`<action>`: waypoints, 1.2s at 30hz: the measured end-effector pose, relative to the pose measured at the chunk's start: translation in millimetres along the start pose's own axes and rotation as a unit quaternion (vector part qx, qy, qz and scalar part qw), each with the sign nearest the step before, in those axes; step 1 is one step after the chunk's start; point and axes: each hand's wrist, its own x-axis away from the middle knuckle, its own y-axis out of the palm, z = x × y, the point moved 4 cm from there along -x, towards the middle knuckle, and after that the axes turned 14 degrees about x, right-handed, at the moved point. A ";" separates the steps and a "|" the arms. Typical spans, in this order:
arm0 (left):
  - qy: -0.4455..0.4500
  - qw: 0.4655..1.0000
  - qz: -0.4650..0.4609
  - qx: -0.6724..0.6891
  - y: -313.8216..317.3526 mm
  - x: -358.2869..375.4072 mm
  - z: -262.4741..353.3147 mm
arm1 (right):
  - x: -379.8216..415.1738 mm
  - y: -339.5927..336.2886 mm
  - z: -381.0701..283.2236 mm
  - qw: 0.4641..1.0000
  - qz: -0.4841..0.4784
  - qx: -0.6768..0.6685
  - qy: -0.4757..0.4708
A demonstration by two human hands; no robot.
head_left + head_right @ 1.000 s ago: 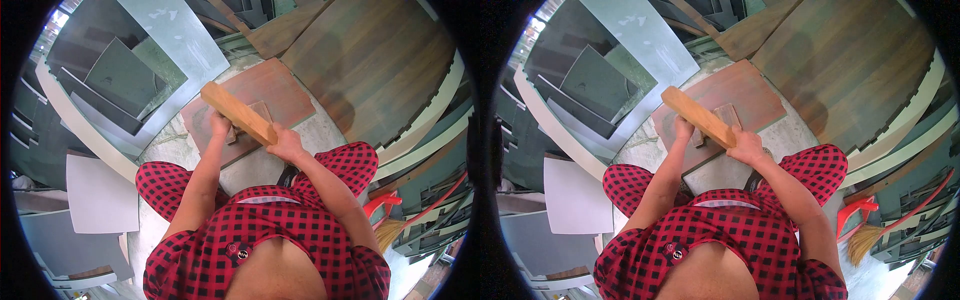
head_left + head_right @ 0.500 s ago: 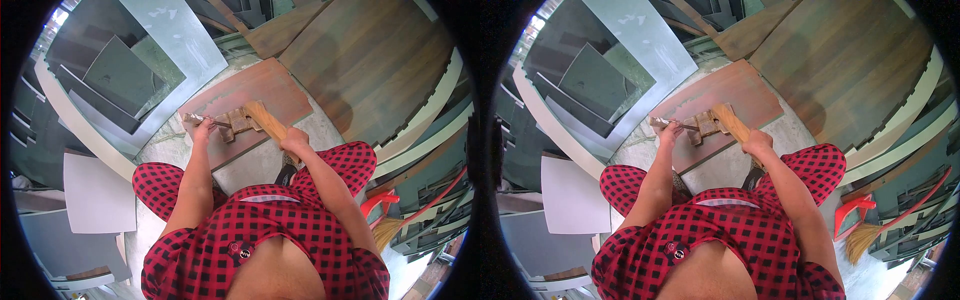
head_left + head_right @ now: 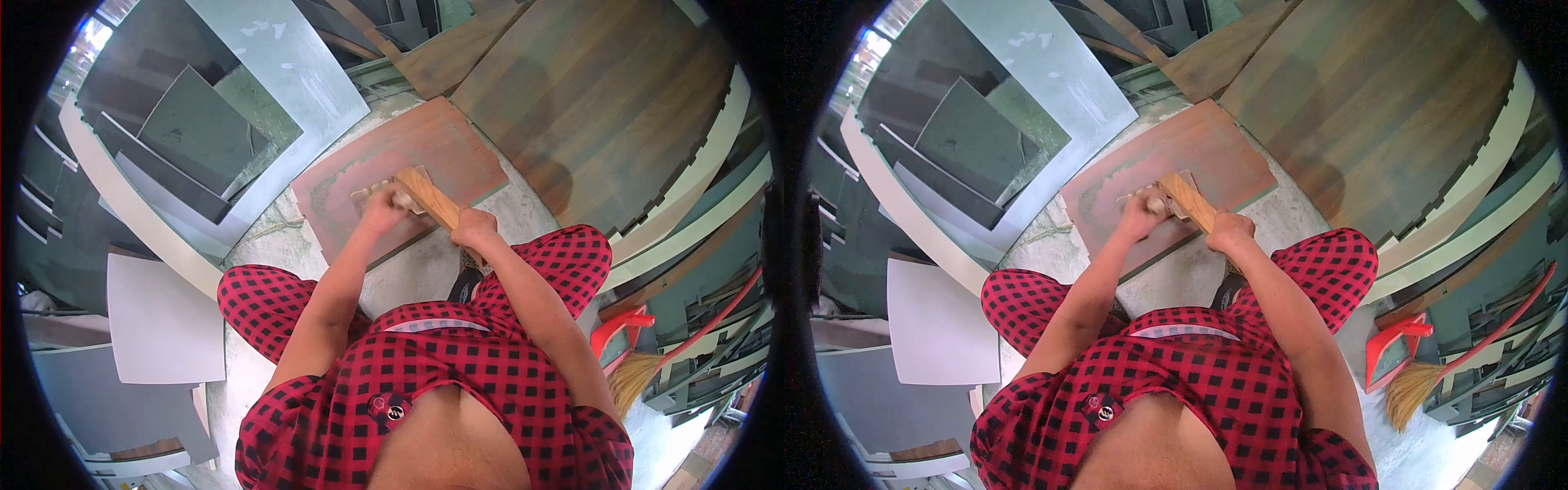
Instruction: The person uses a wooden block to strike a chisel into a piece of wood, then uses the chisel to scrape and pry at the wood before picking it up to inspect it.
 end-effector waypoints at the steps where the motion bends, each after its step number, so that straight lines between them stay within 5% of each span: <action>1: -0.042 0.996 0.050 0.053 -4.0 -2.3 -7.4 | 1.5 -0.6 -0.3 1.000 0.001 0.001 0.002; 10: -0.163 0.961 0.217 0.048 -69.9 -7.5 -49.0 | -1.1 1.5 -0.9 1.000 -0.005 0.003 -0.007; 33: -0.158 0.964 0.212 0.032 -51.7 1.0 -50.6 | 9.8 -15.3 4.0 0.999 0.016 -0.023 -0.039; 36: -0.161 0.963 0.216 0.008 -49.2 -0.9 -51.2 | 25.8 -30.7 0.0 0.980 0.137 -0.125 -0.078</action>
